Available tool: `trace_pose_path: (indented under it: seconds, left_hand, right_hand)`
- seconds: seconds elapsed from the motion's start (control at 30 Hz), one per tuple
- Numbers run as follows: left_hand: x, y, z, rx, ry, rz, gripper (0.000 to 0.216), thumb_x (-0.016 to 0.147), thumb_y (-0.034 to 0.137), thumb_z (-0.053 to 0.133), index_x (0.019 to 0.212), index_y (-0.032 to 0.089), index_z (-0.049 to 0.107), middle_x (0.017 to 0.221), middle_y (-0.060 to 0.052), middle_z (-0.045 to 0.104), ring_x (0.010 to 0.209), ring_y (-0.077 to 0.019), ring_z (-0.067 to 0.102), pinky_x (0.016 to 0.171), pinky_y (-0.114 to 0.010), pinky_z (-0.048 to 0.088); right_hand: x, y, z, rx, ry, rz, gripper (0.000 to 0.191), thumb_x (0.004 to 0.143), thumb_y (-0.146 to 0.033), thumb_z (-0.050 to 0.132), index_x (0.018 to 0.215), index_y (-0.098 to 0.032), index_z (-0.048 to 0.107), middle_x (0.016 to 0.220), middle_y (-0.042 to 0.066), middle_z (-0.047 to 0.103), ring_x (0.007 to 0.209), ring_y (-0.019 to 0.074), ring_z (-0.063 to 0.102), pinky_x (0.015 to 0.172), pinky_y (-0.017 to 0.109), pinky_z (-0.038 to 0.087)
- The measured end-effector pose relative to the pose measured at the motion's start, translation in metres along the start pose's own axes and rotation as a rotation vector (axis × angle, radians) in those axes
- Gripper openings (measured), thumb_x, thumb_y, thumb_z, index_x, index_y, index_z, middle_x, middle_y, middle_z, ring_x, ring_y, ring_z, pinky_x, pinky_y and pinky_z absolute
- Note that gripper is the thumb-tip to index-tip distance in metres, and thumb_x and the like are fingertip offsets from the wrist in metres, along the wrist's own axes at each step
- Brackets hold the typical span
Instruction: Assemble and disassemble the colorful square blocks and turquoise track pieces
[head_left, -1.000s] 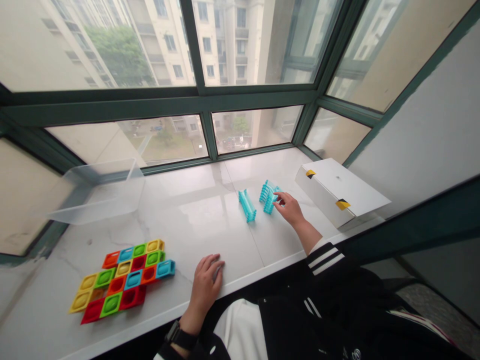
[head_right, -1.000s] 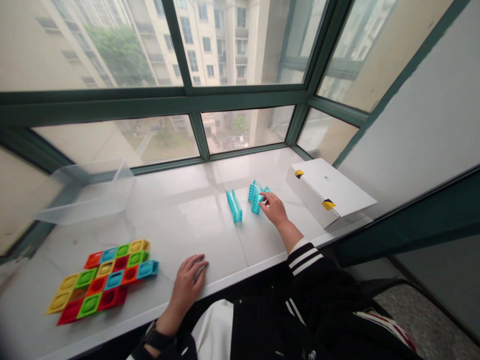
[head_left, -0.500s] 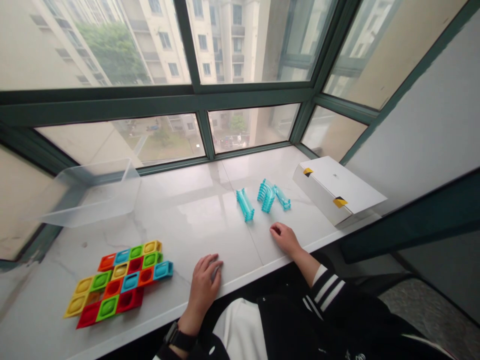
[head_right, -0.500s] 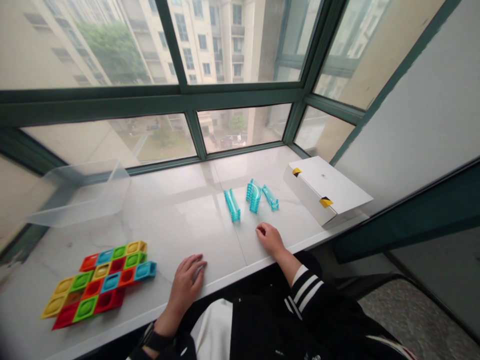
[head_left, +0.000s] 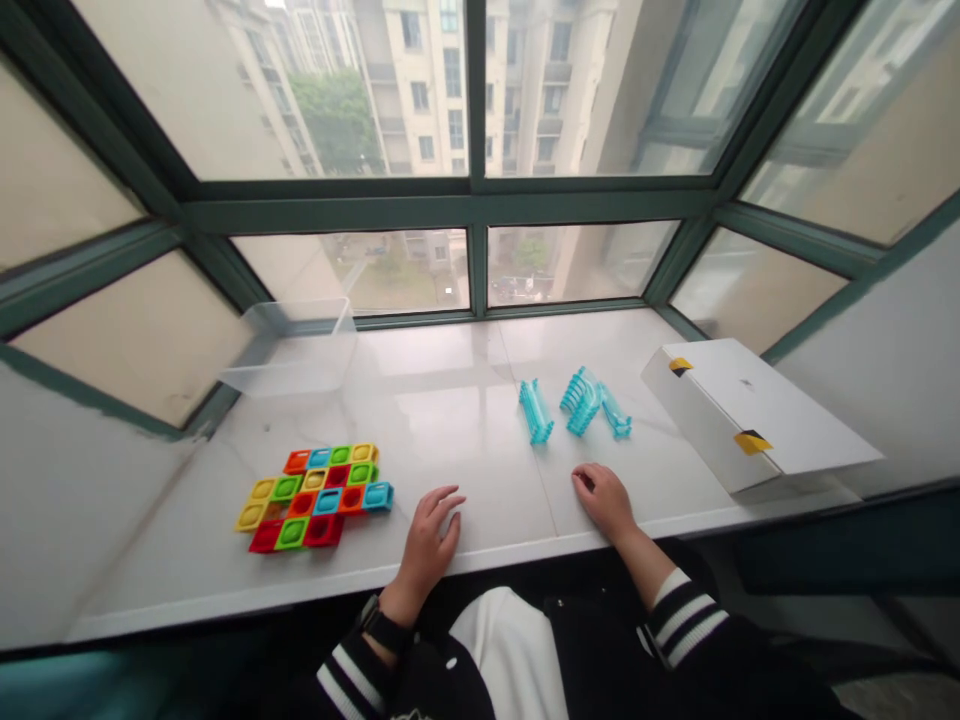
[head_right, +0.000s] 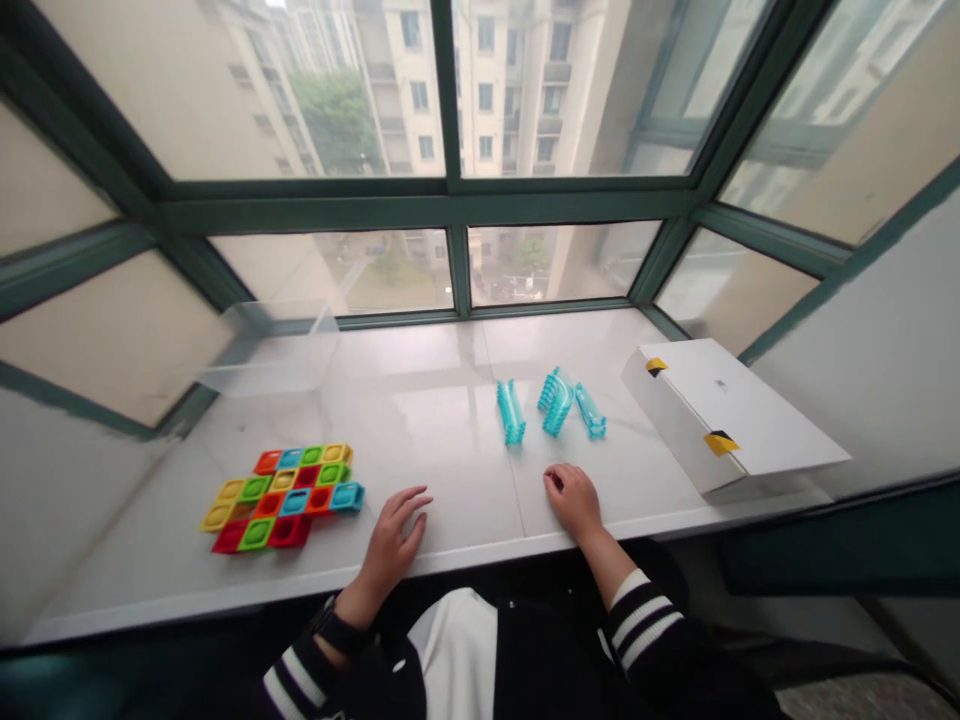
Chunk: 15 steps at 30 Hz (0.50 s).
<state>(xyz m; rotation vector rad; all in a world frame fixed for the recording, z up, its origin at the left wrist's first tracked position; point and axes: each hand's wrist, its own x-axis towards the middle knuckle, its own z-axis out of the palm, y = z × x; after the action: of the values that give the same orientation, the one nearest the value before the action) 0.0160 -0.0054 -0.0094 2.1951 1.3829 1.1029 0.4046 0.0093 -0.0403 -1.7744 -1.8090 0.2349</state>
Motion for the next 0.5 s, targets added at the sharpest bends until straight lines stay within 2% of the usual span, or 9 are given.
trace_pose_path:
  seconds: [0.1, 0.17, 0.23, 0.37, 0.5]
  left_hand:
    - [0.012, -0.01, -0.041, 0.077, 0.11, -0.012, 0.028, 0.102, 0.022, 0.053, 0.122, 0.027, 0.072, 0.132, -0.008, 0.071, 0.127, -0.0252, 0.064, 0.113, -0.046, 0.052]
    - [0.021, -0.028, -0.074, 0.217, 0.199, -0.064, 0.027, 0.101, 0.026, 0.054, 0.12, 0.026, 0.072, 0.133, -0.009, 0.069, 0.129, -0.0271, 0.062, 0.117, -0.048, 0.047]
    - [0.026, -0.054, -0.107, 0.402, 0.229, -0.177, 0.029, 0.101, 0.032, 0.054, 0.122, 0.024, 0.072, 0.138, -0.011, 0.066, 0.132, -0.0298, 0.059, 0.12, -0.05, 0.042]
    - [0.02, -0.111, -0.155, 0.692, 0.129, -0.415, 0.042, 0.099, 0.043, 0.053, 0.13, 0.021, 0.07, 0.144, -0.015, 0.06, 0.137, -0.0339, 0.052, 0.12, -0.05, 0.038]
    - [0.002, -0.145, -0.174, 0.793, 0.038, -0.55, 0.055, 0.101, 0.051, 0.047, 0.143, 0.019, 0.062, 0.155, -0.018, 0.053, 0.145, -0.0354, 0.044, 0.123, -0.055, 0.033]
  right_hand:
    - [-0.001, 0.005, 0.001, -0.008, -0.002, -0.019, 0.02, 0.098, -0.032, 0.053, 0.092, -0.023, 0.07, 0.087, 0.006, 0.072, 0.085, 0.0259, 0.064, 0.084, 0.039, 0.047]
    - [-0.001, 0.007, 0.001, -0.01, 0.001, -0.019, 0.022, 0.099, -0.035, 0.052, 0.093, -0.023, 0.07, 0.087, 0.007, 0.072, 0.086, 0.0264, 0.065, 0.085, 0.039, 0.047]
    - [-0.001, 0.008, 0.002, -0.012, 0.002, -0.016, 0.023, 0.099, -0.036, 0.052, 0.093, -0.023, 0.07, 0.087, 0.007, 0.073, 0.086, 0.0266, 0.065, 0.085, 0.039, 0.047]
    - [-0.001, 0.009, 0.002, -0.01, -0.002, -0.017, 0.024, 0.099, -0.038, 0.052, 0.093, -0.023, 0.07, 0.089, 0.007, 0.073, 0.086, 0.0265, 0.066, 0.085, 0.039, 0.048]
    - [-0.001, 0.011, 0.003, -0.008, 0.0, -0.006, 0.025, 0.098, -0.039, 0.052, 0.093, -0.023, 0.07, 0.09, 0.007, 0.073, 0.087, 0.0269, 0.066, 0.086, 0.04, 0.048]
